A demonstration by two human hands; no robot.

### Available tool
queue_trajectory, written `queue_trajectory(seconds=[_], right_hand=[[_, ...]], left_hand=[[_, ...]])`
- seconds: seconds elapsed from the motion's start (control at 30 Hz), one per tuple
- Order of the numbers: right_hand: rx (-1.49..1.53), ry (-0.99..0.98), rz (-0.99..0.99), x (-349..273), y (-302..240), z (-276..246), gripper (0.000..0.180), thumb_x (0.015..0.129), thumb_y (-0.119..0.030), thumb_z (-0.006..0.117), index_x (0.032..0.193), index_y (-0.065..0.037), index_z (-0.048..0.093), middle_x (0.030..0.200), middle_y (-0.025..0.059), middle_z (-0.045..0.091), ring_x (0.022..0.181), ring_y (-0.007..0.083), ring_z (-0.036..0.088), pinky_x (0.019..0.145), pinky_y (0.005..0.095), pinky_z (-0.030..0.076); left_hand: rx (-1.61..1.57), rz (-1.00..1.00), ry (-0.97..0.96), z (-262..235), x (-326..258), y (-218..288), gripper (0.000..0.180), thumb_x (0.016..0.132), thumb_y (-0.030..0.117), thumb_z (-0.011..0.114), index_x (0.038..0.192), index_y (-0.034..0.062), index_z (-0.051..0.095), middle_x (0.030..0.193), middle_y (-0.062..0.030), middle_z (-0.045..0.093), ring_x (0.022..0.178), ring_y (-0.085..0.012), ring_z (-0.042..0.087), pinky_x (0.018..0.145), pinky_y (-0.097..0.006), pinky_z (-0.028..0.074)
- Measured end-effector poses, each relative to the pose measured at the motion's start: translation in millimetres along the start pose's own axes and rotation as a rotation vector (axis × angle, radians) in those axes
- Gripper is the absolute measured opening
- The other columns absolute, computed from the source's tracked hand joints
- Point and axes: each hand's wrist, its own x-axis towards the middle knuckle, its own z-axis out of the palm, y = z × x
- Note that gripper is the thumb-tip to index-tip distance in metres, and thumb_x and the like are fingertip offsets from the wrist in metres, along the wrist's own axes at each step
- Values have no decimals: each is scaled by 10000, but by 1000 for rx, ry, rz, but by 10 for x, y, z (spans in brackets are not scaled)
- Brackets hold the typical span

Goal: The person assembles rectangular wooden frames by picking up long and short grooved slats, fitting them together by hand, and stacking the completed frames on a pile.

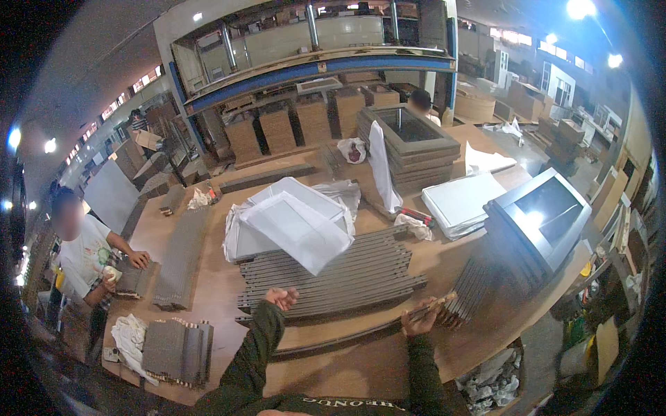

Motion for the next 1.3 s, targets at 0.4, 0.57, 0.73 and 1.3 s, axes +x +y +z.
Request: queue_trajectory(seconds=[0.4,0.57,0.73,1.3], right_hand=[[-568,68,111,-27,172,-275,337,870,-388,398,1150,-202,435,1089,-46,476,985,141,454,834,419,387],[-187,-183,59,79,-76,-242,262,891,-331,387,1107,-189,432,1003,-43,477,904,136,453,778,372,443],[306,63,487,144,-414,275,560,736,-418,593,1139,-92,379,966,62,497,888,248,474,757,432,396],[-822,-346,-90,960,-1526,1128,565,598,-262,743,1023,-53,434,913,29,440,856,137,416,801,263,348]], left_hand=[[-113,373,22,607,-782,664,562,825,44,476,1303,26,182,1091,-214,497,836,-292,584,676,-376,518],[0,749,-142,1405,-1697,951,462,810,19,481,1245,16,325,1096,-226,491,826,-284,589,703,-372,521],[269,830,159,1223,-1920,1132,248,796,48,516,1039,17,477,919,-191,566,728,-252,606,638,-356,533],[1941,912,132,2097,-2513,1284,114,695,195,637,707,89,598,570,-36,588,493,-187,560,526,-301,420]])
